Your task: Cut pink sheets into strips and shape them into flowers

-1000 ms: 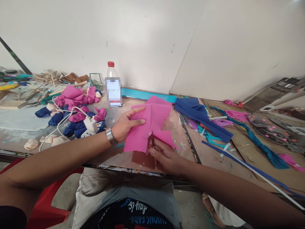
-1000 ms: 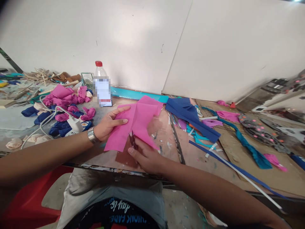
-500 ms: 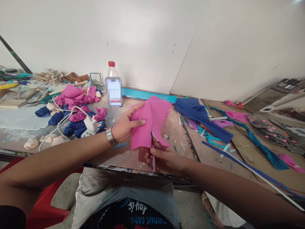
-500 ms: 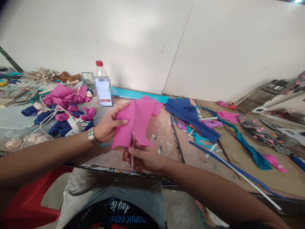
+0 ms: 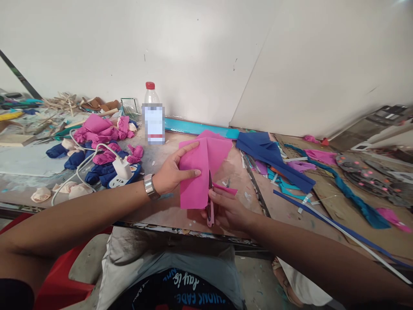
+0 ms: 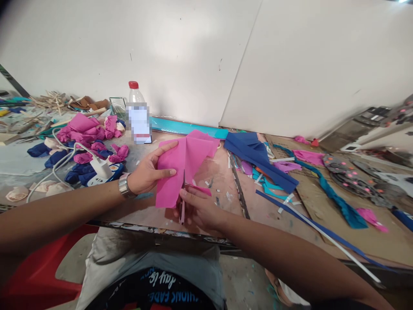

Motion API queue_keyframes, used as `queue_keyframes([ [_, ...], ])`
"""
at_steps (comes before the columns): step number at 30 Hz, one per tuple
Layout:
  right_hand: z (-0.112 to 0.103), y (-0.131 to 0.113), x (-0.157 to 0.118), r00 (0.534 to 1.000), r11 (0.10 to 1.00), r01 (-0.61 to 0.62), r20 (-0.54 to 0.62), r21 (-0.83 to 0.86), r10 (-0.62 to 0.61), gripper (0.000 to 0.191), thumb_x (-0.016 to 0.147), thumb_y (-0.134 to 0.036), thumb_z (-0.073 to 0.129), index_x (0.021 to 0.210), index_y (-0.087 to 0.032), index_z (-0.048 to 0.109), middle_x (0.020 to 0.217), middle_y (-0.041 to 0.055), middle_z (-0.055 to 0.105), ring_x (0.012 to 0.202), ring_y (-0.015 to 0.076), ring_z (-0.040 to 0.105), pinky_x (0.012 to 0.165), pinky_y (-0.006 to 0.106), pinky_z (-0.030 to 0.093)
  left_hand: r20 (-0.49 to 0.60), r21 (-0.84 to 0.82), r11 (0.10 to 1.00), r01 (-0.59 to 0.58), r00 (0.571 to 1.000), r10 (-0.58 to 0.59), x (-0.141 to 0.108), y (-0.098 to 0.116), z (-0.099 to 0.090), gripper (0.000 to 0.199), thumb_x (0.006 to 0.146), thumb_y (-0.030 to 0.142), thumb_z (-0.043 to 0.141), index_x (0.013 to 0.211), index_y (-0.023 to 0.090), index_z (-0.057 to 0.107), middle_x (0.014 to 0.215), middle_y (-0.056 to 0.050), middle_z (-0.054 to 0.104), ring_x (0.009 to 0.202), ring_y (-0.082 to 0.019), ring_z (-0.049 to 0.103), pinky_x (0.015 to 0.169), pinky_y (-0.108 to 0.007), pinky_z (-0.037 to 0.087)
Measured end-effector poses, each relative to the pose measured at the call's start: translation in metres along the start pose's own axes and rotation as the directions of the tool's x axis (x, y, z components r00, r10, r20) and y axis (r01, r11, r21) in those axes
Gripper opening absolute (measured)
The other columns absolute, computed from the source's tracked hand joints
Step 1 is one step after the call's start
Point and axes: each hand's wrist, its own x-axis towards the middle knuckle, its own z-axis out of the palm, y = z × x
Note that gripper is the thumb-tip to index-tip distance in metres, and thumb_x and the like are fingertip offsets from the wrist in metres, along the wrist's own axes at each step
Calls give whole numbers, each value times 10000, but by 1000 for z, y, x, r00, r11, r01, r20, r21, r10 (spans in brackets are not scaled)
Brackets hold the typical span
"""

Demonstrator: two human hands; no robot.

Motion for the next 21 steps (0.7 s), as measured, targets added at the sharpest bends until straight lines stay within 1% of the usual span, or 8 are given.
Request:
queue_keyframes([
  [3,1,-5,0,999,1000,2,54,-20,0,499,843,-652,655,830,-158,593,559,7,648,386,78,478,322,176,238,11,16,1000,-3,1000,3,0,0,-1,878,669,247,897,1462,308,525,1463,-81,550,1168,-254,625,943,-373,568],
  [5,2,-7,0,997,999,16,75,-32,-14,513,851,-664,632,799,-155,599,527,3,639,352,67,425,303,180,191,7,9,1000,-8,1000,8,0,1,0,875,668,251,898,1459,306,528,1469,-80,545,1182,-260,621,958,-381,564],
  [8,3,-8,0,998,999,28,57,-27,-26,517,848,-666,628,781,-154,602,523,1,637,348,64,405,294,184,163,-1,-3,1000,-11,1000,11,0,2,1,881,663,241,901,1460,304,530,1477,-75,540,1210,-265,610,985,-384,553],
  [11,2,-7,0,999,999,31,37,-24,-30,516,855,-660,622,779,-150,598,530,3,638,346,57,392,297,183,145,-2,4,1000,-10,1000,10,-1,3,1,891,666,232,899,1470,302,521,1479,-78,540,1221,-269,606,981,-380,554],
  [15,2,-7,-1,999,1000,25,46,-17,-24,512,847,-659,636,782,-153,592,515,5,645,332,58,381,295,182,135,-2,7,1000,-14,1000,14,-1,2,1,882,665,234,900,1462,305,529,1485,-75,536,1232,-274,601,973,-373,558],
  [21,4,-11,-2,999,1000,14,38,-21,-13,500,832,-651,665,774,-161,581,510,3,650,329,57,373,293,182,123,2,24,999,-40,999,40,-1,1,1,852,669,229,899,1444,297,553,1506,-75,520,1274,-281,577,1040,-403,525],
])
